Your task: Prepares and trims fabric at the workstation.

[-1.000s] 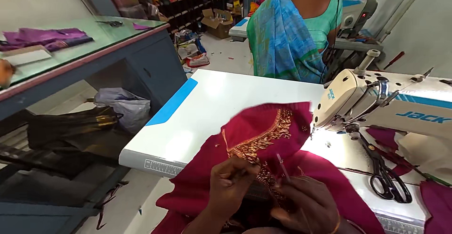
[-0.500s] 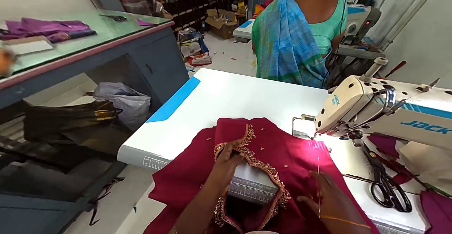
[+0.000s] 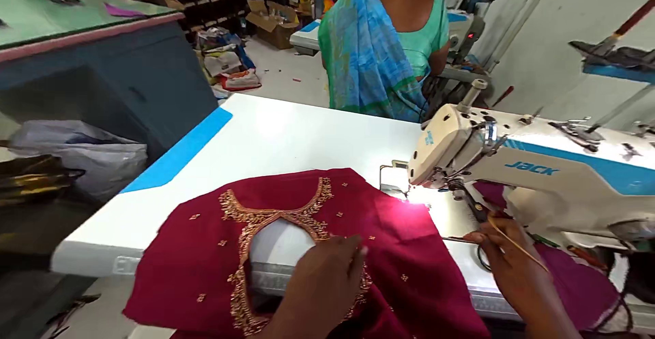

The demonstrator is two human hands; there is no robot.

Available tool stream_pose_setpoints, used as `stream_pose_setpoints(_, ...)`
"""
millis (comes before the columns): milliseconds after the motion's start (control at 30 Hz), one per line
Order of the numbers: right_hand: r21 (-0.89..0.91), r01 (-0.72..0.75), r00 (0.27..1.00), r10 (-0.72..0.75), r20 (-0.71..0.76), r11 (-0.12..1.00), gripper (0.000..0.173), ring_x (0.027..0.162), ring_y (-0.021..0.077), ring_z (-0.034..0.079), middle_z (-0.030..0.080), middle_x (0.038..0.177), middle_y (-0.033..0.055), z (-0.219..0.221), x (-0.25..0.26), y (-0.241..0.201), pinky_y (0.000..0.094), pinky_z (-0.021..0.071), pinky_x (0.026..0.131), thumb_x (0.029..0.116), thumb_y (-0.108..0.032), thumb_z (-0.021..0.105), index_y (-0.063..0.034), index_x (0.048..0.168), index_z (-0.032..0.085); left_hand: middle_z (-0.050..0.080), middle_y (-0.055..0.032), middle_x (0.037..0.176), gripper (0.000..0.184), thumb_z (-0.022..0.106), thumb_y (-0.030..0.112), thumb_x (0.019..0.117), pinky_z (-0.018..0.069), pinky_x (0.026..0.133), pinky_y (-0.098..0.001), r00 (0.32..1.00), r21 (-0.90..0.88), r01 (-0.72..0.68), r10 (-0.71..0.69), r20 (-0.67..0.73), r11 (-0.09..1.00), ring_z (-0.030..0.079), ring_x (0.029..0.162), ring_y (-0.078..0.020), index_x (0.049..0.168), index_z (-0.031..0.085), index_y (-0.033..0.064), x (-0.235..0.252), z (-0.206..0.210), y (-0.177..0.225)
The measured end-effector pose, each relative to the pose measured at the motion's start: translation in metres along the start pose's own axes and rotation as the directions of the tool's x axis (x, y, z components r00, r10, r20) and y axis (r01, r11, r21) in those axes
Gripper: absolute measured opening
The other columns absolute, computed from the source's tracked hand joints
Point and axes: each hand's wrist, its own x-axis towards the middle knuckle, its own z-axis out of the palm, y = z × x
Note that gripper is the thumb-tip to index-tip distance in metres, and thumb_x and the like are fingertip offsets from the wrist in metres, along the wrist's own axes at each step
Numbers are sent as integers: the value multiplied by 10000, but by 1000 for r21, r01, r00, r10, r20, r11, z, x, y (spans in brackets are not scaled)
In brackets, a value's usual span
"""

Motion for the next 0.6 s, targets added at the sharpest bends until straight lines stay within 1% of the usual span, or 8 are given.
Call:
stream_pose_setpoints(67, -19, -70, 994, 71, 89, 997, 242, 920, 277, 673, 695, 972, 134, -2, 2, -4, 531, 543, 833, 1043, -142, 552, -18, 956, 741, 722, -145, 967, 317, 548, 276, 1044, 590, 838, -476, 986, -106, -127, 137, 96, 986, 719, 922, -299, 1071, 758, 40, 20, 21, 24)
stream_pose_setpoints(133, -25, -136, 972, 138, 188, 990, 265, 892, 264, 679, 711, 931, 116, -1, 5, -7, 516, 540, 822, 1065, -158, 526, -30, 992, 745, 690, -188, 1106, 380, 494, 300, 1076, 537, 951, -482, 933, -159, -96, 145, 329, 983, 676, 1072, -330, 1163, 717, 5, 45, 34, 56)
stream_pose_setpoints(233, -77, -244, 950, 254, 184, 967, 290, 984, 290, 677, 718, 1069, 154, 1, 5, -9, 519, 518, 892, 1092, -174, 489, -24, 1135, 734, 620, -247, 1288, 575, 483, 446, 1069, 471, 1042, -532, 818, -116, 18, 53, 573, 993, 596, 1239, -386, 1366, 560, -40, 75, 60, 96)
stream_pose_setpoints(333, -119, -331, 921, 348, 177, 936, 321, 1159, 338, 628, 647, 1256, 215, -3, 2, -1, 504, 484, 1020, 1091, -106, 453, 7, 1311, 658, 600, -274, 1319, 779, 514, 590, 1008, 475, 1016, -556, 774, 23, 83, -79, 628, 996, 588, 1249, -411, 1427, 477, -66, 83, 91, 117)
stream_pose_setpoints(400, -114, -331, 929, 345, 135, 937, 319, 1162, 328, 617, 629, 1263, 227, -4, -3, 10, 470, 491, 1015, 1068, -48, 468, 23, 1319, 651, 558, -301, 1364, 677, 466, 481, 1062, 450, 1031, -560, 756, 79, 70, -104, 646, 994, 551, 1286, -433, 1429, 466, -89, 82, 103, 124)
stream_pose_setpoints(467, -102, -329, 934, 340, 112, 939, 315, 1127, 316, 623, 630, 1239, 221, -4, -8, 21, 461, 503, 985, 1056, -31, 482, 21, 1311, 659, 553, -303, 1360, 441, 393, 215, 1102, 464, 1007, -561, 749, 123, 5, -85, 658, 992, 550, 1278, -445, 1422, 477, -76, 79, 109, 127)
stream_pose_setpoints(500, -98, -333, 933, 343, 109, 938, 314, 1112, 319, 624, 632, 1225, 219, -4, -9, 25, 471, 504, 973, 1052, -27, 486, 19, 1307, 664, 551, -302, 1355, 393, 403, 62, 1068, 478, 994, -561, 740, 142, -17, -83, 667, 990, 556, 1265, -449, 1431, 469, -74, 78, 109, 128)
stream_pose_setpoints(600, -72, -329, 935, 336, 110, 941, 304, 1084, 317, 624, 644, 1183, 213, -2, -14, 33, 473, 507, 946, 1043, -18, 502, 13, 1286, 682, 557, -267, 1366, 428, 403, -54, 1025, 493, 986, -543, 724, 159, -28, -90, 684, 987, 567, 1262, -429, 1451, 451, -43, 77, 107, 127)
